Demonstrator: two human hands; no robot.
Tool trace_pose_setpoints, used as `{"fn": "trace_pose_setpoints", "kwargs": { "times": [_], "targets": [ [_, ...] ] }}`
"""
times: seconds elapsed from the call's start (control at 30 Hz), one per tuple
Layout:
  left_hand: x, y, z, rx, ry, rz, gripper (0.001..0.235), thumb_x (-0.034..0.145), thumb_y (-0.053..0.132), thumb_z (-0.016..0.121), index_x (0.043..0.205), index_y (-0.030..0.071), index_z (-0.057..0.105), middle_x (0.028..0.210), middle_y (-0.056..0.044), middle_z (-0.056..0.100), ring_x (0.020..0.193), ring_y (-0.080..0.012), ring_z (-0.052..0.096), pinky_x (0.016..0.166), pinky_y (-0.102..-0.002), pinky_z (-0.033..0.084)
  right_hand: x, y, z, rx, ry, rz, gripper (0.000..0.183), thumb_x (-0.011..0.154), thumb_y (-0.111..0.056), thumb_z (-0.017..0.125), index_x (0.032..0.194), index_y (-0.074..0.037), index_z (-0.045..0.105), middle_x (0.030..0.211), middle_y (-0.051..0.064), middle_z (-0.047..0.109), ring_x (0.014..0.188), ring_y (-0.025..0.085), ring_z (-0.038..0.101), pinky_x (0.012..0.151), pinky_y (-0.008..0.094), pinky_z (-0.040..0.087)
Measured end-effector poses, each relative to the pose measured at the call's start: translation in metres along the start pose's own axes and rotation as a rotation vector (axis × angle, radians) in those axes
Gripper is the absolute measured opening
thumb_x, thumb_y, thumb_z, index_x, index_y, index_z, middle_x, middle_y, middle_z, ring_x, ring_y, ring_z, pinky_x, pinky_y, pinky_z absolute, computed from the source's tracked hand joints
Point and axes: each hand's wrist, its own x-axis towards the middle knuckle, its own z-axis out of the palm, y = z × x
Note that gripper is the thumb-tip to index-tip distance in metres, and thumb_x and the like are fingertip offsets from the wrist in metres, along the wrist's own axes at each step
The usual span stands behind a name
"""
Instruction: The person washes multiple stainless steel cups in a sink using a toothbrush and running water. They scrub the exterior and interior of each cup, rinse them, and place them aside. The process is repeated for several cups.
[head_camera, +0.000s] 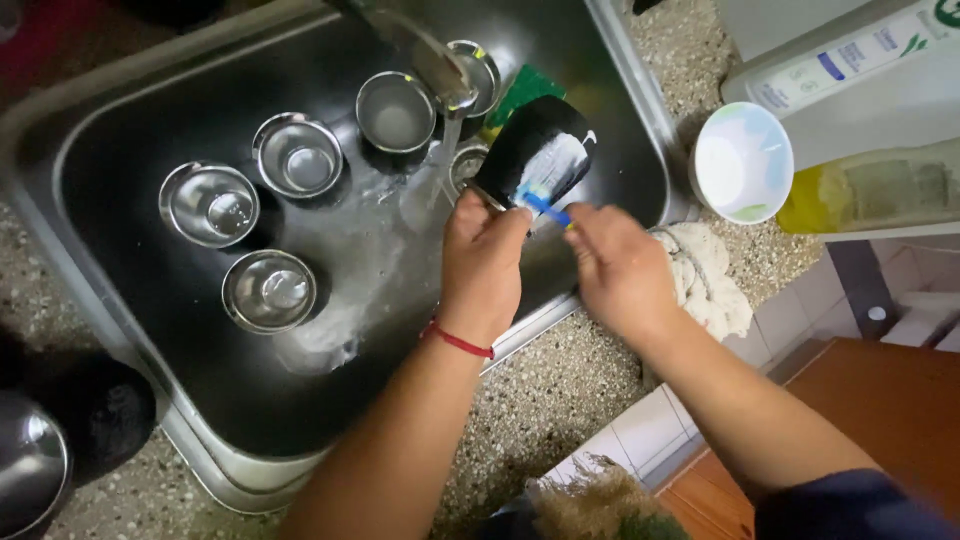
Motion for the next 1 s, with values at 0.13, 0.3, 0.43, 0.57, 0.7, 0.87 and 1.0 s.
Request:
{"fn": "trace_pose_setpoints", "kwargs": {
  "times": [0.13, 0.3, 0.43, 0.57, 0.7, 0.87, 1.0],
  "targets": [
    [-0.002, -0.004, -0.003, -0.016, 0.013, -0.059, 0.030, 0.080, 0.004, 0.057, 0.109, 0.003, 0.065, 0.095, -0.005, 0.064, 0.097, -0.0135, 0.056, 0.094, -0.041, 0.048, -0.002, 0.011, 0.004, -0.003, 0.062, -0.044, 0.020, 0.097, -0.007, 0.068, 0.115, 0.002, 0.068, 0.093, 0.021, 0.066, 0.089, 0.043, 0.067, 0.076, 0.049, 0.055],
    [0.000, -0.003, 0.000, 0.064, -0.020, -0.084, 0.029, 0.083, 0.008, 0.061, 0.111, 0.004, 0.065, 0.097, -0.010, 0.069, 0.099, -0.0183, 0.065, 0.098, -0.041, 0.049, 0.010, 0.005, -0.009, 0.003, 0.028, -0.033, 0.018, 0.097, -0.008, 0.067, 0.112, 0.002, 0.068, 0.089, 0.021, 0.065, 0.085, 0.044, 0.066, 0.071, 0.053, 0.054],
    [-0.002, -0.001, 0.000, 0.011, -0.024, -0.013, 0.030, 0.080, 0.001, 0.054, 0.109, 0.002, 0.064, 0.098, -0.004, 0.063, 0.102, -0.0124, 0.053, 0.096, -0.041, 0.049, 0.015, -0.004, -0.009, -0.034, 0.014, -0.045, 0.020, 0.098, -0.010, 0.067, 0.115, 0.000, 0.069, 0.092, 0.019, 0.066, 0.088, 0.041, 0.068, 0.075, 0.049, 0.055],
    [-0.003, 0.001, 0.000, 0.204, -0.013, 0.040, 0.030, 0.078, 0.003, 0.057, 0.107, 0.005, 0.064, 0.091, -0.008, 0.068, 0.097, -0.0147, 0.063, 0.091, -0.042, 0.053, 0.022, 0.008, -0.014, -0.039, 0.034, -0.056, 0.021, 0.103, -0.012, 0.063, 0.117, 0.001, 0.068, 0.096, 0.019, 0.068, 0.091, 0.041, 0.068, 0.077, 0.047, 0.056],
    [-0.001, 0.000, -0.003, 0.340, -0.002, 0.017, 0.034, 0.074, 0.005, 0.054, 0.106, 0.007, 0.065, 0.090, -0.010, 0.069, 0.095, -0.0203, 0.066, 0.089, -0.045, 0.051, 0.019, -0.007, -0.011, 0.008, -0.010, -0.027, 0.021, 0.098, -0.017, 0.065, 0.115, -0.005, 0.070, 0.094, 0.013, 0.069, 0.091, 0.035, 0.070, 0.076, 0.043, 0.057],
    [-0.002, 0.012, -0.002, 0.482, 0.020, -0.140, 0.035, 0.074, 0.012, 0.053, 0.108, 0.010, 0.062, 0.087, -0.011, 0.071, 0.094, -0.0290, 0.070, 0.084, -0.044, 0.054, 0.041, -0.010, -0.036, 0.091, 0.058, -0.029, 0.020, 0.102, -0.012, 0.064, 0.117, 0.000, 0.070, 0.101, 0.019, 0.070, 0.094, 0.042, 0.068, 0.079, 0.049, 0.056],
    [0.011, 0.006, -0.012, 0.576, -0.047, -0.119, 0.027, 0.074, 0.014, 0.054, 0.099, 0.007, 0.062, 0.076, -0.010, 0.067, 0.082, -0.0309, 0.069, 0.077, -0.048, 0.054, 0.083, -0.084, -0.064, 0.181, 0.023, -0.092, 0.027, 0.099, -0.029, 0.063, 0.118, -0.013, 0.072, 0.101, 0.006, 0.071, 0.095, 0.030, 0.071, 0.083, 0.043, 0.057]
  ]
}}
